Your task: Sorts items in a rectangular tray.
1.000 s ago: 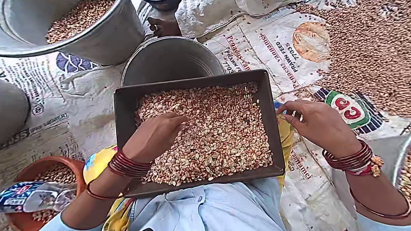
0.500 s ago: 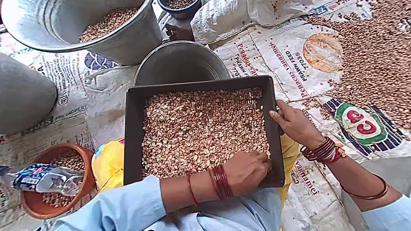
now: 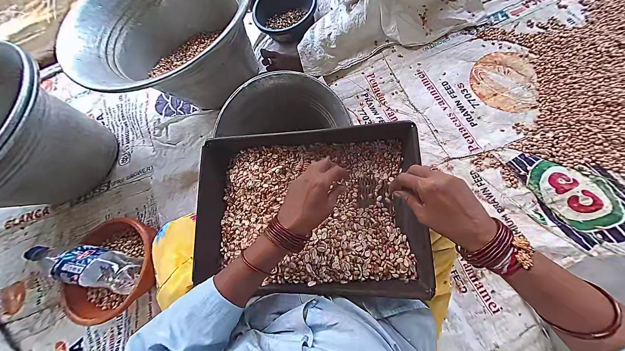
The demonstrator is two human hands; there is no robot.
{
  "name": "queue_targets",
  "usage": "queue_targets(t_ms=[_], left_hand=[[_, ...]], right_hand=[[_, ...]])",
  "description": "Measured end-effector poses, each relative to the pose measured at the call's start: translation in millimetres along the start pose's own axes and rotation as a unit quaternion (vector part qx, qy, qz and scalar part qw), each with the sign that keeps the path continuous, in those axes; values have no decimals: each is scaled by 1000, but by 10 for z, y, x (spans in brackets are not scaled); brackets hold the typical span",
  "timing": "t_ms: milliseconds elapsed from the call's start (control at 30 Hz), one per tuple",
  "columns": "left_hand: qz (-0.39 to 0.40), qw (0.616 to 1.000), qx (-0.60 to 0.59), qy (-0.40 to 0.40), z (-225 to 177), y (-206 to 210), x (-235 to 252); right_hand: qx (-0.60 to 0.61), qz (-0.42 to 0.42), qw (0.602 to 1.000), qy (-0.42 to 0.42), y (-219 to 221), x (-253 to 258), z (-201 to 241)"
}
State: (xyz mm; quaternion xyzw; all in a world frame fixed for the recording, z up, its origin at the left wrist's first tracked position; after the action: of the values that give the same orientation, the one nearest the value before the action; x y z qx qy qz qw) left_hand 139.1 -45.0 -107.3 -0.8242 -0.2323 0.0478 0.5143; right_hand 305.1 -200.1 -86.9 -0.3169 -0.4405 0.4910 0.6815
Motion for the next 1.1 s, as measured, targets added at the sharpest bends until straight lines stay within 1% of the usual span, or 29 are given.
queue_targets(t_ms=[67, 100, 167, 267, 333, 433, 533, 567, 600, 633, 667, 700, 733, 767, 800, 833, 900, 967, 1000, 1100], left_hand=[[53, 998, -15, 36, -125, 127, -109], [88, 995, -19, 40, -170, 181, -152], [142, 989, -4, 31, -228, 260, -205], [205, 978, 45, 7, -261, 349, -239], [215, 975, 55, 15, -268, 383, -244], [204, 976, 58, 43, -283, 405, -258], [222, 974, 26, 26, -257, 329, -236], [193, 981, 16, 22, -216, 247, -220], [137, 990, 17, 15, -154, 132, -200], [54, 998, 33, 6, -74, -15, -172], [-29, 998, 60, -12, 13, -184, -136], [-96, 991, 86, -32, 89, -353, -104], [-138, 984, 103, -49, 144, -492, -82], [-155, 980, 111, -58, 176, -580, -71], [-144, 982, 105, -60, 180, -605, -80], [-109, 989, 85, -55, 160, -569, -104], [-5, 999, 30, -26, 84, -372, -177], [97, 995, 6, -13, 1, -170, -249], [123, 992, 13, -11, -24, -99, -277], [145, 988, 58, -19, -21, 47, -326]], right_hand=[[-25, 18, 999, -41, 130, -55, 65], [-43, 25, 997, -58, 176, -74, 89], [-66, 35, 995, -73, 221, -86, 114], [-82, 45, 993, -73, 250, -99, 111], [-91, 59, 991, -72, 266, -93, 96], [-109, 118, 985, -67, 299, -95, 95], [-142, 154, 975, -76, 369, -132, 111], [-155, 155, 972, -80, 391, -142, 127], [-165, 153, 971, -82, 409, -154, 143], [-175, 153, 969, -82, 425, -163, 154], [-184, 157, 967, -81, 441, -169, 160], [-190, 163, 965, -79, 452, -172, 167], [-196, 169, 963, -77, 454, -172, 173], [-201, 173, 961, -78, 452, -167, 176], [-204, 172, 960, -81, 452, -165, 179], [-205, 172, 960, -84, 453, -165, 184], [-204, 172, 960, -90, 456, -167, 191], [-203, 180, 959, -86, 468, -169, 196], [-204, 187, 958, -79, 474, -168, 198], [-212, 239, 946, -47, 482, -166, 205]])
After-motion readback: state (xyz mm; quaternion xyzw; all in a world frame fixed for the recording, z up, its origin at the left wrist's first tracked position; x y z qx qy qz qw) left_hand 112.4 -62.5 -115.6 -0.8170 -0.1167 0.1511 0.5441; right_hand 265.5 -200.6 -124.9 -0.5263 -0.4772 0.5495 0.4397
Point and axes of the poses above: each hand's wrist, its own x-axis towards the middle knuckle, its own y-axis out of the palm, z = x × y, the point moved 4 cm from there along x, towards the middle knuckle
